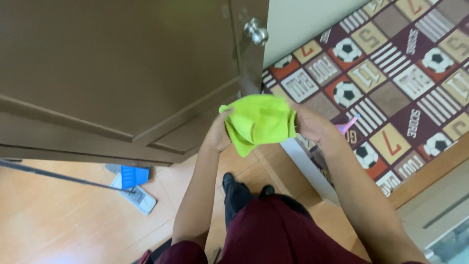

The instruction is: The person cleans a brown wooden door using a pink spray bottle and a green cloth. They spray the cleaning solution onto the door surface and wipe it down thoroughly, covering the main panels, the door handle, and the edges.

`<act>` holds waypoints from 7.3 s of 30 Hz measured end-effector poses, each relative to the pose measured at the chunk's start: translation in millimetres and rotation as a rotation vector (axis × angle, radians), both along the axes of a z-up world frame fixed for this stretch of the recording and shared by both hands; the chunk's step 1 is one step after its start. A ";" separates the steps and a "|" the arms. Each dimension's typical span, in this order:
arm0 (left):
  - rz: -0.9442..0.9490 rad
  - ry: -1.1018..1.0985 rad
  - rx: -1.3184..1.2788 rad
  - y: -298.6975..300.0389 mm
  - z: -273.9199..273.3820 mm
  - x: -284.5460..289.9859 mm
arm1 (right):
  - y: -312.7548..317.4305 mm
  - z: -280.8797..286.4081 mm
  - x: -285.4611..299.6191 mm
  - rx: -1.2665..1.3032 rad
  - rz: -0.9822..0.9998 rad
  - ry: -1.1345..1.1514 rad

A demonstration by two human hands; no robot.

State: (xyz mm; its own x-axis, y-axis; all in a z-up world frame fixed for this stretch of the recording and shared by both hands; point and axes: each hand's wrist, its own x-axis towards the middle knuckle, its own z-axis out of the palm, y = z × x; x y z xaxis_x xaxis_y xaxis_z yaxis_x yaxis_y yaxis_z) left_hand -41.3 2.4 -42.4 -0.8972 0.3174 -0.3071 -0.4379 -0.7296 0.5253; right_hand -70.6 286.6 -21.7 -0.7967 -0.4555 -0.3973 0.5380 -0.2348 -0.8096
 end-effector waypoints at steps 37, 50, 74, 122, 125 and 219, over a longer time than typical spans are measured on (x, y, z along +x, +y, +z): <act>-0.368 -0.054 -0.278 22.5 -96.3 79.5 | 34.5 -74.3 96.8 0.132 -0.214 -0.265; -0.195 0.116 -0.281 33.9 -67.5 65.2 | 54.6 -79.7 90.6 0.056 -0.336 -0.203; -0.034 -0.086 -0.373 64.0 -31.7 72.1 | 58.1 -13.6 116.5 -0.099 -0.409 -0.079; -0.158 0.796 -0.897 119.2 54.6 53.4 | 65.7 52.1 109.4 0.456 -0.123 0.470; -0.344 0.471 -0.649 121.3 7.7 54.4 | 65.8 31.2 110.1 0.255 -0.171 0.280; 0.032 -0.217 -0.651 -72.5 -98.5 76.2 | -48.9 -178.8 19.2 0.883 -0.606 0.298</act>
